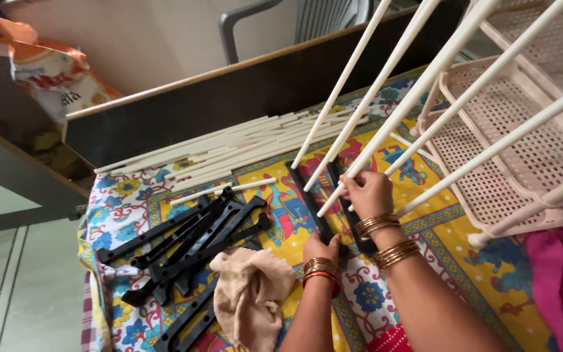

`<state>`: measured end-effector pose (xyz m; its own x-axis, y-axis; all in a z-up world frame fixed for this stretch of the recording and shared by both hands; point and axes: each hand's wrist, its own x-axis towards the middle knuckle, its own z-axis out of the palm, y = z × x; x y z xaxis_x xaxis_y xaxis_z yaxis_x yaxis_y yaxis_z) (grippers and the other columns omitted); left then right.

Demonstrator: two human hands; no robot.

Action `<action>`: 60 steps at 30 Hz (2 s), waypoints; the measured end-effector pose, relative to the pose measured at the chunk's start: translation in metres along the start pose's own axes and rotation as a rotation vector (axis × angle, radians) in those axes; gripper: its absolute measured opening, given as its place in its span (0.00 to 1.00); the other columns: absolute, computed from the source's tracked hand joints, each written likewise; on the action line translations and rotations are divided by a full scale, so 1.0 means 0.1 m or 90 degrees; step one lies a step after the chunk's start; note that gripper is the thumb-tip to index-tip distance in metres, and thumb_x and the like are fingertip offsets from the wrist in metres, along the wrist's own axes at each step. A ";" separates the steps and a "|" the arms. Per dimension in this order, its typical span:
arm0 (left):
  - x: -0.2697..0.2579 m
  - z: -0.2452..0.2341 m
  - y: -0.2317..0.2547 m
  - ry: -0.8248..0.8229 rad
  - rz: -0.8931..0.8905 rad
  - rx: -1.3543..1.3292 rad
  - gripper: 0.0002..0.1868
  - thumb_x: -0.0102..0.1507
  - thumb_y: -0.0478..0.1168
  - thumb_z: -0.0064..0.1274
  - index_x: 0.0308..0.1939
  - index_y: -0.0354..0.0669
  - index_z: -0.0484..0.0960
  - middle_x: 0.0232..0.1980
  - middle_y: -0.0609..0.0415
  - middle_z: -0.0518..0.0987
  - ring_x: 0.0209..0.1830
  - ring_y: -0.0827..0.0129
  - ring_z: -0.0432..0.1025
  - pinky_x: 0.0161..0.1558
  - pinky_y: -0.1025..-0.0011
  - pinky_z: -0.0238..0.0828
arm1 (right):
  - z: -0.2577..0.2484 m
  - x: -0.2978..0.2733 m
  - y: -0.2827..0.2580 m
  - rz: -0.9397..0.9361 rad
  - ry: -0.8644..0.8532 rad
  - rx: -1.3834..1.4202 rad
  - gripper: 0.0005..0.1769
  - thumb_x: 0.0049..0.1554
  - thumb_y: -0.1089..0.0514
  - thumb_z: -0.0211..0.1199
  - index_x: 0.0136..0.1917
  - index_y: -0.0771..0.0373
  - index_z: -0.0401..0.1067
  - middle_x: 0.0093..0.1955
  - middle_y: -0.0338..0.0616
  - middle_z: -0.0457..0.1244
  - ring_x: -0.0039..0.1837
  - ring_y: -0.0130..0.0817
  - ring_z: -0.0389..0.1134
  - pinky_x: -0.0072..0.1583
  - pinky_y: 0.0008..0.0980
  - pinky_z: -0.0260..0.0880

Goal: The person wipes white plastic poles with a cloth and inserts them into black plastic brackets laid out on a patterned cloth on the floor. The person repeats this process for multiple poles and brackets, arranging the assembled units upright.

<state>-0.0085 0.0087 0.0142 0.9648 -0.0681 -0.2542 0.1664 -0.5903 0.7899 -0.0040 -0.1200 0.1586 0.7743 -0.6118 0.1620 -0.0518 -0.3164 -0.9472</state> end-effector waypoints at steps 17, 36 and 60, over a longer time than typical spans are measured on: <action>-0.07 -0.03 0.18 -0.056 -0.021 0.053 0.34 0.54 0.59 0.70 0.48 0.34 0.80 0.46 0.37 0.82 0.48 0.45 0.77 0.52 0.56 0.74 | -0.13 0.09 0.20 0.080 0.063 0.104 0.10 0.60 0.61 0.64 0.48 0.73 0.76 0.40 0.48 0.71 0.38 0.32 0.75 0.38 0.29 0.78; 0.27 -1.34 -0.38 0.120 0.007 -0.026 0.11 0.60 0.47 0.61 0.45 0.51 0.85 0.40 0.52 0.86 0.41 0.59 0.81 0.45 0.61 0.77 | 0.29 -0.91 0.21 0.078 -0.284 -0.113 0.15 0.53 0.54 0.69 0.51 0.64 0.82 0.42 0.48 0.74 0.44 0.36 0.76 0.48 0.35 0.77; 2.49 -1.56 -0.05 0.180 0.319 0.219 0.19 0.59 0.32 0.50 0.52 0.50 0.83 0.53 0.47 0.81 0.53 0.47 0.74 0.53 0.53 0.73 | 1.55 -1.45 1.26 -0.105 -0.479 -0.400 0.27 0.55 0.48 0.65 0.68 0.45 0.68 0.63 0.53 0.56 0.67 0.55 0.63 0.66 0.48 0.64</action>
<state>0.2630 0.1206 0.0336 0.9327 -0.2144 0.2901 -0.3443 -0.7687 0.5389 -0.0254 0.0409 -0.0273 0.9891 0.0260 -0.1448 -0.0628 -0.8156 -0.5752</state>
